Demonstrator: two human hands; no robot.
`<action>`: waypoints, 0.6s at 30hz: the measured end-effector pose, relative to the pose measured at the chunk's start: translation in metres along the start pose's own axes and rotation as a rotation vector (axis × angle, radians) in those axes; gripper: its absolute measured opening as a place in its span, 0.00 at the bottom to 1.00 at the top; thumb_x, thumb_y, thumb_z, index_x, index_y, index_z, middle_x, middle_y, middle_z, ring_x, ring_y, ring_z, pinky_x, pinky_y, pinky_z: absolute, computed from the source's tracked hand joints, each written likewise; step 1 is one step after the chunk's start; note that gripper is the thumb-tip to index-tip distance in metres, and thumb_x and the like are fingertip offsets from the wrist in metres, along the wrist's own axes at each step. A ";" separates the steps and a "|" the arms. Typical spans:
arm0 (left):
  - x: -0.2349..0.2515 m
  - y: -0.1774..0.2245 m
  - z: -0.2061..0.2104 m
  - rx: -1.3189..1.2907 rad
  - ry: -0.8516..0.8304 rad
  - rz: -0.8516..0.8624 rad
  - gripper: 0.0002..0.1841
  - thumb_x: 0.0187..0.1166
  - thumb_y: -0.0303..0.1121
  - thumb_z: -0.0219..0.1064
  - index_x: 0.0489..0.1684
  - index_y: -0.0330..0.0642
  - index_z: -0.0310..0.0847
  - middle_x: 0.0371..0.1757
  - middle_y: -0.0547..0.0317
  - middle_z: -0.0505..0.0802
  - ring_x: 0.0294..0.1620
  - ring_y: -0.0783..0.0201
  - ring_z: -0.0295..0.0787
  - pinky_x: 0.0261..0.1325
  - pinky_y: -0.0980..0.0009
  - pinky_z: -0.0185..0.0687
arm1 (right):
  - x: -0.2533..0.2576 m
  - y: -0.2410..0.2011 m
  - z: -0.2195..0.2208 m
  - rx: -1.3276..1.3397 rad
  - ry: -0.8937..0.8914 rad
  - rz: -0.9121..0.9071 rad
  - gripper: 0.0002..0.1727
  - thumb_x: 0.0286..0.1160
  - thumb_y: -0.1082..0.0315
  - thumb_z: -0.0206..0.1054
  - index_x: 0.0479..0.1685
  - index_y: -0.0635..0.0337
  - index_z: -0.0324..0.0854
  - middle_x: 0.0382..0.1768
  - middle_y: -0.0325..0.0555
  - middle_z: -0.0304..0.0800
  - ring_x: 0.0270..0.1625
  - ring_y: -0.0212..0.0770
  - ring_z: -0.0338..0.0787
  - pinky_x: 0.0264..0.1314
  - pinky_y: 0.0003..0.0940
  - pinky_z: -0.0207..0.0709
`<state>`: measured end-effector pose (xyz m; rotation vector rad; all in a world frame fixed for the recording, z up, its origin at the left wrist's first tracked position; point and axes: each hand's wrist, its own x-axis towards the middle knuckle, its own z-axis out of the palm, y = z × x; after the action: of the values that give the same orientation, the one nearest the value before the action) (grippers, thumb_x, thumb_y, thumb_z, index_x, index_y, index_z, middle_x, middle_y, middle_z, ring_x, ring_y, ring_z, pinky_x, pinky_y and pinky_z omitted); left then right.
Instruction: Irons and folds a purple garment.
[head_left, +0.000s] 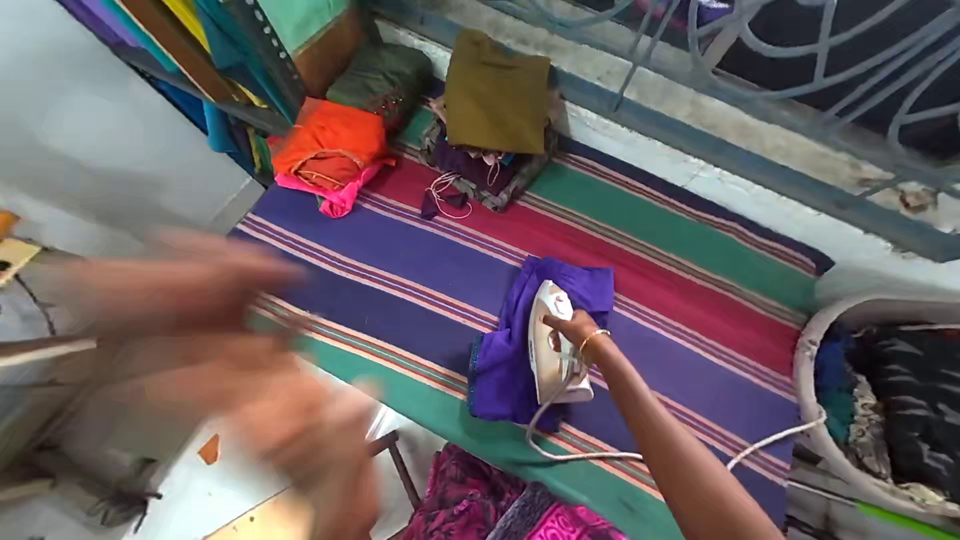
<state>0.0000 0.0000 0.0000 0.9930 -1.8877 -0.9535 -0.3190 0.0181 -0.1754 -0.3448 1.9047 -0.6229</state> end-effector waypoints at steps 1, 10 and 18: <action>-0.001 -0.043 0.049 0.085 -0.019 0.015 0.22 0.85 0.41 0.62 0.68 0.33 0.77 0.68 0.58 0.86 0.72 0.72 0.79 0.77 0.69 0.72 | 0.004 -0.006 0.000 0.015 0.001 0.008 0.24 0.85 0.56 0.67 0.59 0.72 0.74 0.28 0.44 0.83 0.25 0.34 0.84 0.35 0.33 0.83; -0.139 -0.224 0.176 0.462 -0.294 0.111 0.13 0.68 0.23 0.71 0.51 0.40 0.93 0.55 0.49 0.96 0.58 0.44 0.93 0.57 0.42 0.86 | -0.048 0.053 0.028 -0.112 -0.145 0.043 0.21 0.86 0.57 0.66 0.61 0.69 0.74 0.24 0.43 0.82 0.19 0.33 0.82 0.28 0.29 0.81; -0.145 -0.236 0.173 0.433 -0.284 0.227 0.12 0.69 0.21 0.67 0.41 0.45 0.96 0.51 0.56 0.98 0.57 0.49 0.94 0.56 0.48 0.86 | -0.009 0.015 0.003 -0.040 -0.002 0.047 0.21 0.86 0.56 0.66 0.54 0.70 0.77 0.24 0.42 0.83 0.22 0.34 0.83 0.32 0.32 0.82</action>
<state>-0.0279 0.0733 -0.3175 0.8894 -2.4554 -0.5849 -0.3116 0.0338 -0.1780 -0.3251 1.9199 -0.5538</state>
